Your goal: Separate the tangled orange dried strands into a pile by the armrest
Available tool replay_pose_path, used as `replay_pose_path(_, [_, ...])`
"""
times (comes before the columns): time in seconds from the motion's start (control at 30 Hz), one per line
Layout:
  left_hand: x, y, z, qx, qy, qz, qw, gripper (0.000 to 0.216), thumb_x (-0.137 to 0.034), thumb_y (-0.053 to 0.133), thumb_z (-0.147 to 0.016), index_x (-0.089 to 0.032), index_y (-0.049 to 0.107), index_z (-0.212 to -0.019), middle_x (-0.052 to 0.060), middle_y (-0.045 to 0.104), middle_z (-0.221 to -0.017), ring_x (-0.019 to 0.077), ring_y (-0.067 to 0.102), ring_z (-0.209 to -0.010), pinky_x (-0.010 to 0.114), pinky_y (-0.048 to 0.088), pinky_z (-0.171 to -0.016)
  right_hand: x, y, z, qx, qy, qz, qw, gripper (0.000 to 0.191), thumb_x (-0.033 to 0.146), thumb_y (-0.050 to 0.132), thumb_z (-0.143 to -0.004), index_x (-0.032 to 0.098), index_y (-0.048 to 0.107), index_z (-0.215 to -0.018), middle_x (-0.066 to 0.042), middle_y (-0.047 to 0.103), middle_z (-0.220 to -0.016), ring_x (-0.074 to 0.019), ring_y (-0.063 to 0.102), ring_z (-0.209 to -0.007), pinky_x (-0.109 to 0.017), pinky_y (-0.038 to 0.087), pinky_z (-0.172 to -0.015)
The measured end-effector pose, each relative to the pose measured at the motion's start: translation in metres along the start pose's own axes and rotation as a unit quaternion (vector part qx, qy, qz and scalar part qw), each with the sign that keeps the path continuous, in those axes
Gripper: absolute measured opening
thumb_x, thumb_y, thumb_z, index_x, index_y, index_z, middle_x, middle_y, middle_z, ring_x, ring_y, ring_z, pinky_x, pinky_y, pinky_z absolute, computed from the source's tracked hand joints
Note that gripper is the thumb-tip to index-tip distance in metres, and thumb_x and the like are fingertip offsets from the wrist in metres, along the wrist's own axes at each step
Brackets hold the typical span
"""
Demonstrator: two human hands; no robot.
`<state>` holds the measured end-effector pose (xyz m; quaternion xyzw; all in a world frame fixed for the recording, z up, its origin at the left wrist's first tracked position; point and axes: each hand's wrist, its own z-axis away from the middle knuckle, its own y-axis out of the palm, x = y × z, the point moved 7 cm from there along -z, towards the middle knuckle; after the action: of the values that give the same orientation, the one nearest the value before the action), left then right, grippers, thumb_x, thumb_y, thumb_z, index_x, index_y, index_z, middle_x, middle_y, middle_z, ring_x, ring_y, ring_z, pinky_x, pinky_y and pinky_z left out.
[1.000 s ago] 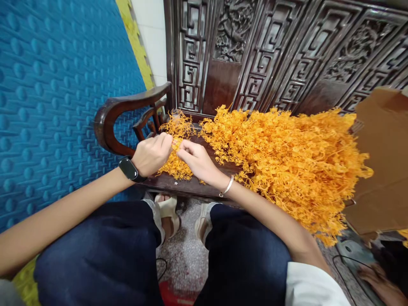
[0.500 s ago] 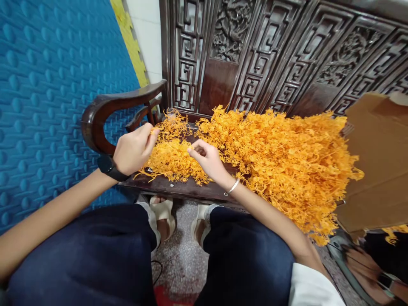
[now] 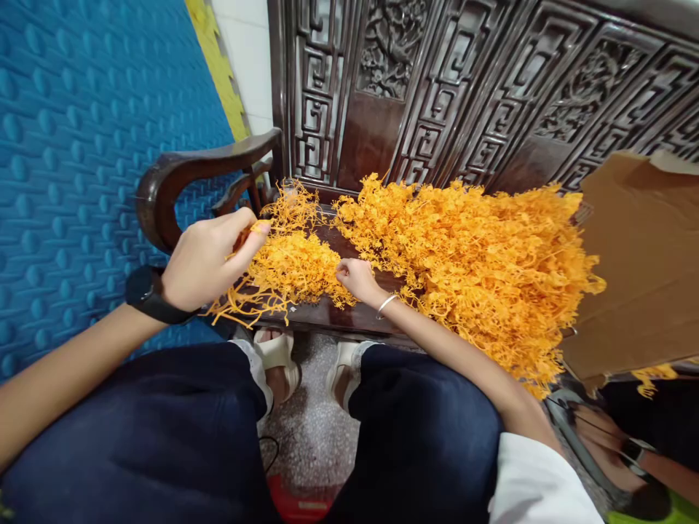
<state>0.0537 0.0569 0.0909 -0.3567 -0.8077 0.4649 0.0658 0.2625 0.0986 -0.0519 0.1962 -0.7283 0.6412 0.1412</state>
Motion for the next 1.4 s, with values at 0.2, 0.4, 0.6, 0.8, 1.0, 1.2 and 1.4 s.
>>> replay_pose_path(0.2, [0.007, 0.023, 0.003, 0.086, -0.048, 0.168, 0.981, 0.033, -0.033, 0.042, -0.086, -0.018, 0.035, -0.057, -0.005, 0.033, -0.049, 0.0082, 0.033, -0.048, 0.023, 0.023, -0.050, -0.001, 0.003, -0.004, -0.001, 0.027, 0.019, 0.999, 0.018, 0.013, 0.054, -0.074, 0.012, 0.069, -0.082, -0.008, 0.070, -0.078, -0.0152, 0.061, -0.071, -0.024, 0.041, -0.069])
replay_pose_path(0.4, [0.009, 0.043, 0.002, 0.147, -0.059, 0.233, 0.960, 0.034, -0.036, 0.042, -0.085, -0.017, 0.042, -0.058, -0.005, 0.036, -0.050, 0.0085, 0.034, -0.050, 0.022, 0.026, -0.051, -0.013, 0.002, -0.011, -0.010, 0.091, 0.001, 0.996, 0.014, 0.016, 0.057, -0.072, 0.012, 0.070, -0.073, -0.008, 0.071, -0.076, -0.0152, 0.062, -0.068, -0.025, 0.043, -0.067])
replay_pose_path(0.6, [0.020, 0.050, 0.003, 0.153, -0.078, 0.263, 0.950, 0.035, -0.042, 0.041, -0.086, -0.016, 0.048, -0.064, -0.003, 0.048, -0.058, 0.0100, 0.043, -0.054, 0.023, 0.033, -0.054, 0.001, -0.020, -0.008, -0.038, 0.074, -0.065, 0.994, 0.018, 0.016, 0.056, -0.073, 0.012, 0.068, -0.085, -0.007, 0.070, -0.079, -0.0136, 0.061, -0.069, -0.024, 0.045, -0.064])
replay_pose_path(0.8, [0.024, 0.056, 0.004, 0.153, -0.132, 0.364, 0.909, 0.045, -0.048, 0.030, -0.089, -0.015, 0.053, -0.067, 0.001, 0.055, -0.063, 0.0125, 0.051, -0.060, 0.024, 0.041, -0.063, 0.070, -0.076, 0.017, -0.100, -0.083, -0.251, 0.959, 0.013, 0.022, 0.056, -0.077, 0.013, 0.065, -0.082, -0.003, 0.065, -0.073, -0.0114, 0.057, -0.064, -0.026, 0.045, -0.063])
replay_pose_path(1.0, [0.007, 0.061, 0.007, 0.222, -0.102, 0.408, 0.880, 0.050, -0.050, 0.027, -0.091, -0.015, 0.056, -0.069, 0.002, 0.058, -0.067, 0.0125, 0.053, -0.063, 0.026, 0.043, -0.067, 0.128, -0.095, 0.049, -0.114, -0.230, -0.219, 0.941, 0.013, 0.025, 0.055, -0.082, 0.018, 0.064, -0.088, -0.002, 0.063, -0.085, -0.0118, 0.056, -0.079, -0.028, 0.044, -0.077])
replay_pose_path(1.2, [-0.014, 0.065, 0.013, 0.291, -0.046, 0.445, 0.846, 0.056, -0.052, 0.019, -0.091, -0.017, 0.051, -0.061, 0.003, 0.054, -0.060, 0.0134, 0.051, -0.060, 0.027, 0.043, -0.068, 0.131, -0.076, 0.047, -0.046, -0.245, -0.218, 0.944, 0.021, 0.028, 0.062, -0.077, 0.019, 0.059, -0.096, -0.002, 0.062, -0.090, -0.0122, 0.056, -0.083, -0.027, 0.044, -0.074])
replay_pose_path(1.4, [-0.021, 0.066, 0.015, 0.315, -0.009, 0.417, 0.852, 0.042, -0.046, 0.033, -0.089, -0.016, 0.053, -0.069, 0.000, 0.050, -0.062, 0.0106, 0.045, -0.057, 0.024, 0.038, -0.058, 0.126, -0.079, 0.044, -0.035, -0.255, -0.218, 0.941, 0.005, 0.022, 0.059, -0.080, 0.018, 0.059, -0.077, 0.000, 0.060, -0.078, -0.0103, 0.054, -0.075, -0.026, 0.043, -0.071])
